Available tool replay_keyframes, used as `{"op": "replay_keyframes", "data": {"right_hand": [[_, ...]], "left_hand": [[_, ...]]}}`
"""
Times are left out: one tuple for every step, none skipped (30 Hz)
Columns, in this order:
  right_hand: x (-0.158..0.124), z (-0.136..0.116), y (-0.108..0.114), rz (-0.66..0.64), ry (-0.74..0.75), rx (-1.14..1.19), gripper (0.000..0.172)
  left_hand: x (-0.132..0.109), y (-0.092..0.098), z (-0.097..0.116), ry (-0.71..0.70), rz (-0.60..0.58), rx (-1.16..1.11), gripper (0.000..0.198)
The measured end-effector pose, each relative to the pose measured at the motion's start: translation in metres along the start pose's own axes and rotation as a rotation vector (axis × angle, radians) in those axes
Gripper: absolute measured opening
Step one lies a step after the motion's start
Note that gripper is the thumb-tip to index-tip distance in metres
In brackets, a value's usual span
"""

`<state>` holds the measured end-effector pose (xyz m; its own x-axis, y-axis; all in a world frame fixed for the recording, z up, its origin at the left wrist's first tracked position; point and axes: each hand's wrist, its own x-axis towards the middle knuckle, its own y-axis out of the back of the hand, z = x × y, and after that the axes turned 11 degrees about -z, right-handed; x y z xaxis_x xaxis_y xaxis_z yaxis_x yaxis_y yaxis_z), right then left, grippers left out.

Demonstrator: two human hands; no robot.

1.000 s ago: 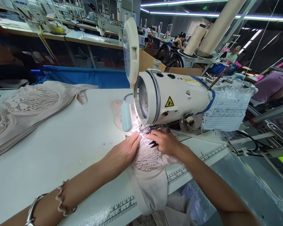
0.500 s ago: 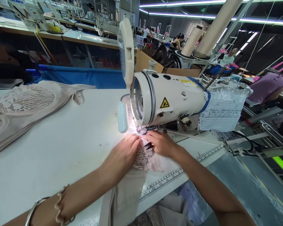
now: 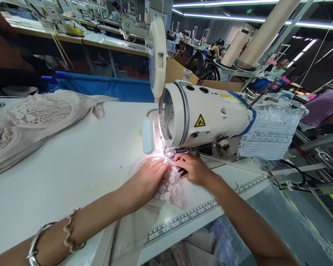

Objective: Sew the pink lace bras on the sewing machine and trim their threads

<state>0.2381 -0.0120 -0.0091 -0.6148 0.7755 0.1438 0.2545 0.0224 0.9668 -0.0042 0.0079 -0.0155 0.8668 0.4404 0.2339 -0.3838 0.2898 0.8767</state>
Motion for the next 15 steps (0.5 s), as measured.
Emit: {"op": "replay_keyframes", "data": {"right_hand": [[0.001,-0.001,0.001,-0.008,0.009,-0.018,0.031],[0.001,-0.002,0.002,-0.013,0.017,-0.037,0.030],[0.002,-0.003,0.002,-0.016,0.027,-0.055,0.030],[0.003,-0.004,0.003,-0.015,0.037,-0.072,0.030],[0.003,-0.004,0.003,-0.007,0.053,-0.082,0.031],[0.004,-0.004,0.003,0.004,0.075,-0.085,0.031],[0.004,-0.004,0.003,0.018,0.103,-0.083,0.032],[0.005,-0.004,0.002,0.032,0.134,-0.079,0.033],[0.005,-0.004,0.002,0.044,0.162,-0.074,0.035],[0.005,-0.003,0.002,0.053,0.180,-0.068,0.036],[0.006,-0.003,0.001,0.060,0.190,-0.064,0.037],[0.006,-0.003,0.001,0.063,0.193,-0.060,0.038],[0.006,-0.003,0.002,0.065,0.190,-0.056,0.037],[0.006,-0.003,0.002,0.066,0.188,-0.053,0.037],[0.007,-0.004,0.003,0.069,0.191,-0.050,0.036]], "left_hand": [[0.001,0.001,-0.002,-0.021,-0.016,-0.004,0.029],[0.002,0.003,-0.006,-0.044,-0.036,-0.006,0.030],[0.002,0.005,-0.010,-0.065,-0.052,-0.007,0.030],[0.003,0.007,-0.014,-0.078,-0.064,-0.009,0.030],[0.003,0.010,-0.019,-0.082,-0.078,-0.013,0.032],[0.004,0.013,-0.023,-0.081,-0.089,-0.016,0.035],[0.004,0.016,-0.027,-0.080,-0.098,-0.014,0.037],[0.004,0.018,-0.030,-0.075,-0.103,-0.008,0.040],[0.004,0.020,-0.033,-0.068,-0.105,0.002,0.042],[0.004,0.021,-0.034,-0.056,-0.102,0.016,0.042],[0.004,0.021,-0.034,-0.039,-0.092,0.032,0.041],[0.003,0.021,-0.034,-0.025,-0.077,0.050,0.037],[0.003,0.020,-0.033,-0.025,-0.065,0.070,0.033],[0.002,0.019,-0.032,-0.043,-0.057,0.088,0.029],[0.001,0.017,-0.030,-0.078,-0.055,0.103,0.027]]}}
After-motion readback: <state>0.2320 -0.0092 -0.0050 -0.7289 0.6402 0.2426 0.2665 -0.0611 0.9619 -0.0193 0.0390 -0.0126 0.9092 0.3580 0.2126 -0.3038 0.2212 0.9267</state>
